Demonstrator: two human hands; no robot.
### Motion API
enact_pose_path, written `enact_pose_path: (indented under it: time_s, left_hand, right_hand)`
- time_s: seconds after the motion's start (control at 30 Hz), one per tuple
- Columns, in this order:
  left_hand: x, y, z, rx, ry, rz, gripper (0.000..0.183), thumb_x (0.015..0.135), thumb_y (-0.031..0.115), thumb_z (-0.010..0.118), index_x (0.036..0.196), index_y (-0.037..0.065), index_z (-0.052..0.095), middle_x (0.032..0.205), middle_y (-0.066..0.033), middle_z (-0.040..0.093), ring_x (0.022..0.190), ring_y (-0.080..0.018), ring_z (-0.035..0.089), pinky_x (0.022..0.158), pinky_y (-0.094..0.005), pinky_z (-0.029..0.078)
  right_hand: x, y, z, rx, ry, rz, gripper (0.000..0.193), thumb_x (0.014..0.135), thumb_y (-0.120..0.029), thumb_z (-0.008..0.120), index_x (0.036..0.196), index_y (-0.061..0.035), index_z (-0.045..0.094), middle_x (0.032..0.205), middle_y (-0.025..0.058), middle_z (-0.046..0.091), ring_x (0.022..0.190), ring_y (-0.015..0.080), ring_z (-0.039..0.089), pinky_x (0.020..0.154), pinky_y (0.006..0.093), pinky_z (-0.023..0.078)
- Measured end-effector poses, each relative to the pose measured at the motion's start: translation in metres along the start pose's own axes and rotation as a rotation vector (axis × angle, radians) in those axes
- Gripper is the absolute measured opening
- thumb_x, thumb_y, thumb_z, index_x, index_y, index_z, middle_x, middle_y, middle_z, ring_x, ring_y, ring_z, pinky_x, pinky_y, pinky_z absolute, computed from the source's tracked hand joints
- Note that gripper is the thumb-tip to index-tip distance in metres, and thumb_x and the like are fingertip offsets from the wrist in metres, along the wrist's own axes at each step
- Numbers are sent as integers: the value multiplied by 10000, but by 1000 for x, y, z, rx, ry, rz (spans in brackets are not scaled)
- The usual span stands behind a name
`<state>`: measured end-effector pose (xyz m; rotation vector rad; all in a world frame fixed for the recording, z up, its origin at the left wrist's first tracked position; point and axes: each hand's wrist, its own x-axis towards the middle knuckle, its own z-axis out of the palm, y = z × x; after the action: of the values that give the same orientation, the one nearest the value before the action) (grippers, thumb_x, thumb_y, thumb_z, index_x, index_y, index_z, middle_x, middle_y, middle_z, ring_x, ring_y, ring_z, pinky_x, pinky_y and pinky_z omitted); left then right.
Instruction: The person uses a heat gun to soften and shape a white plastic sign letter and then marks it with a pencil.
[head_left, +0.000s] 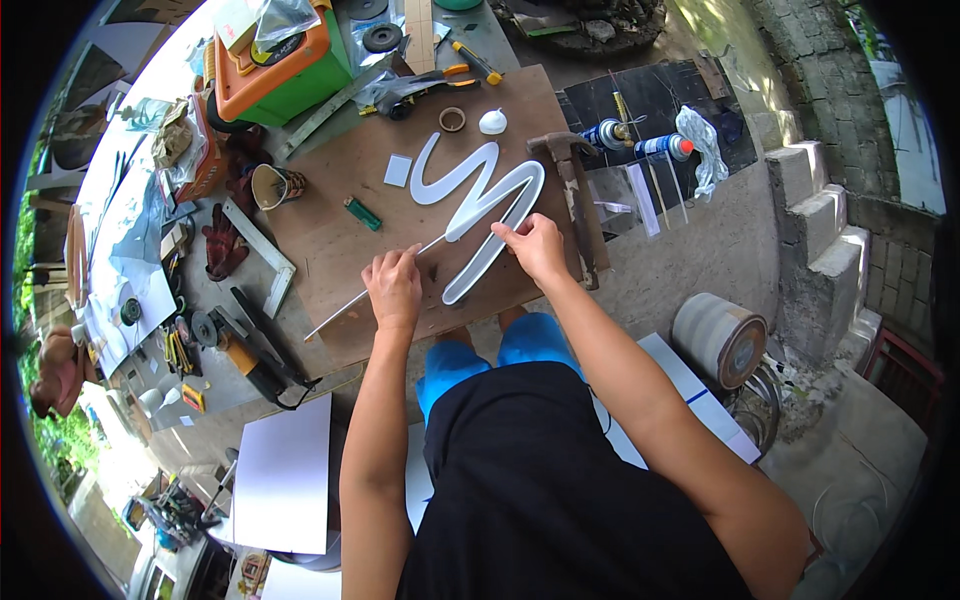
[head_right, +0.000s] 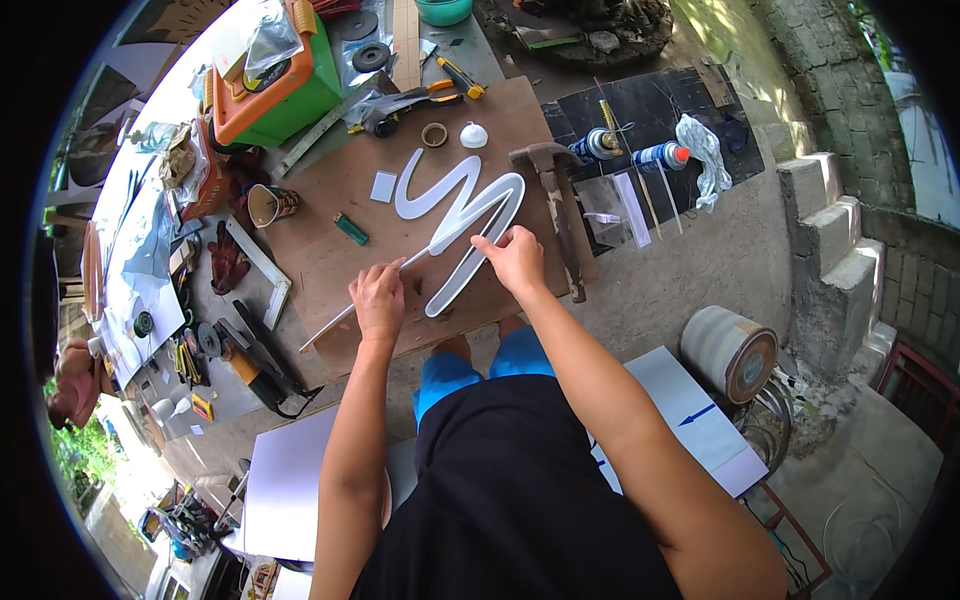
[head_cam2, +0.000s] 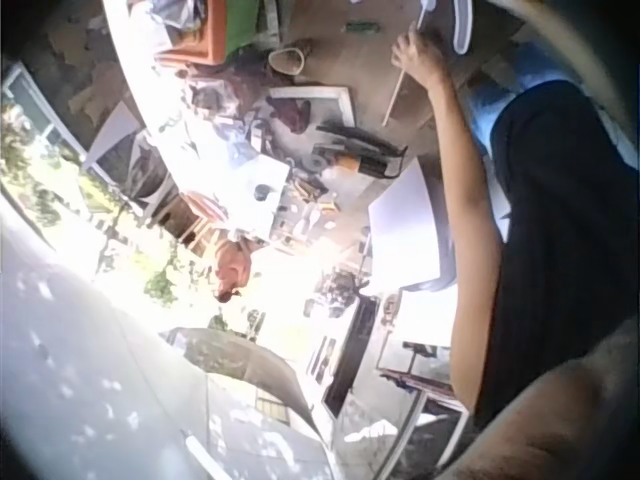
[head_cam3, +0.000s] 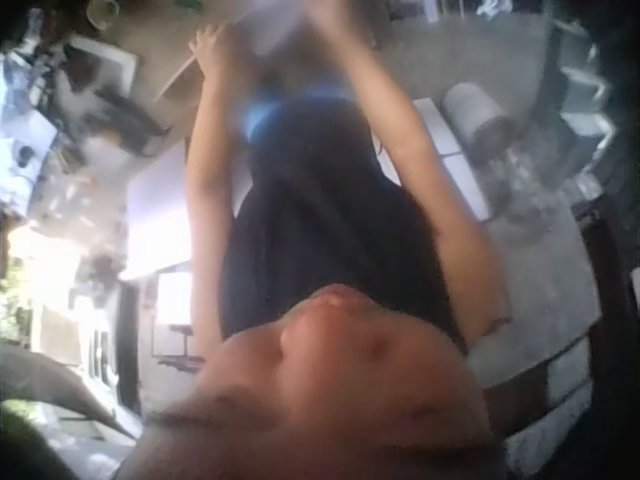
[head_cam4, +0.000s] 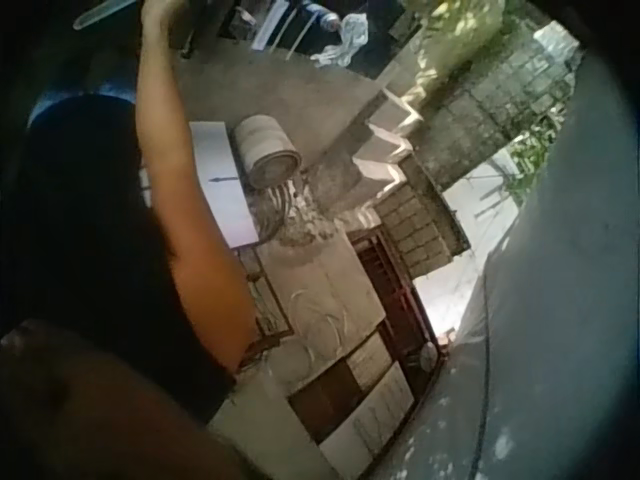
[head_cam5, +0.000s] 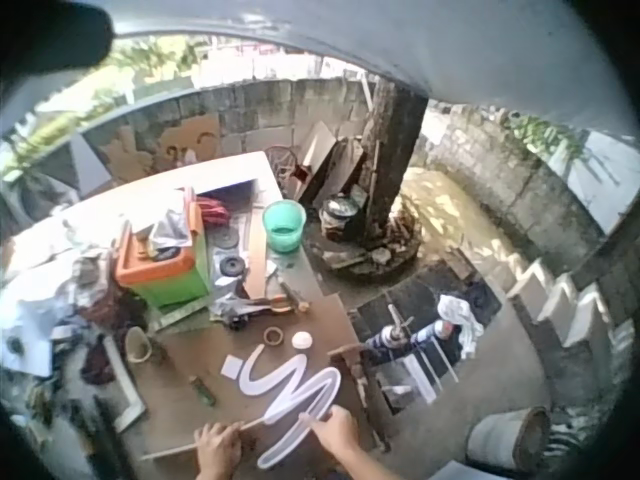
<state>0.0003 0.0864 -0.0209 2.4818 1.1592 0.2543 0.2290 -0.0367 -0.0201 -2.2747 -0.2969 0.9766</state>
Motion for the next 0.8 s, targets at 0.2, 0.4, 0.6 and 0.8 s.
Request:
enact_pose_path:
  time_s: [0.2,0.4,0.6,0.8]
  left_hand:
    - [-2,2,-3,-45,24,8,358,844,15,712,1148,189,784,1011,-27,729,1000,-267,653,930,-439,475]
    - [-4,5,-6,-75,12,12,383,826,18,724,1167,183,777,1031,-26,727,1020,-274,651,915,-445,486]
    - [-3,6,-8,-97,5,3,408,806,15,735,1177,180,772,1033,-32,723,1019,-284,648,900,-453,495]
    - [-3,6,-9,-110,-7,1,423,797,12,742,1187,176,766,1041,-38,723,1023,-289,647,892,-451,499]
  right_hand:
    - [-6,-8,-7,-31,-9,1,584,776,-527,916,794,-12,642,790,158,740,766,314,734,741,428,572]
    - [-9,-10,-13,-51,-23,10,567,798,-514,907,800,-7,651,728,127,732,708,252,723,705,396,567]
    - [-9,-12,-14,-9,-46,27,559,811,-500,904,814,2,657,749,129,738,710,235,724,701,383,569]
    - [-10,-13,-16,-18,-58,38,543,823,-485,899,831,5,665,759,121,738,719,221,718,710,376,568]
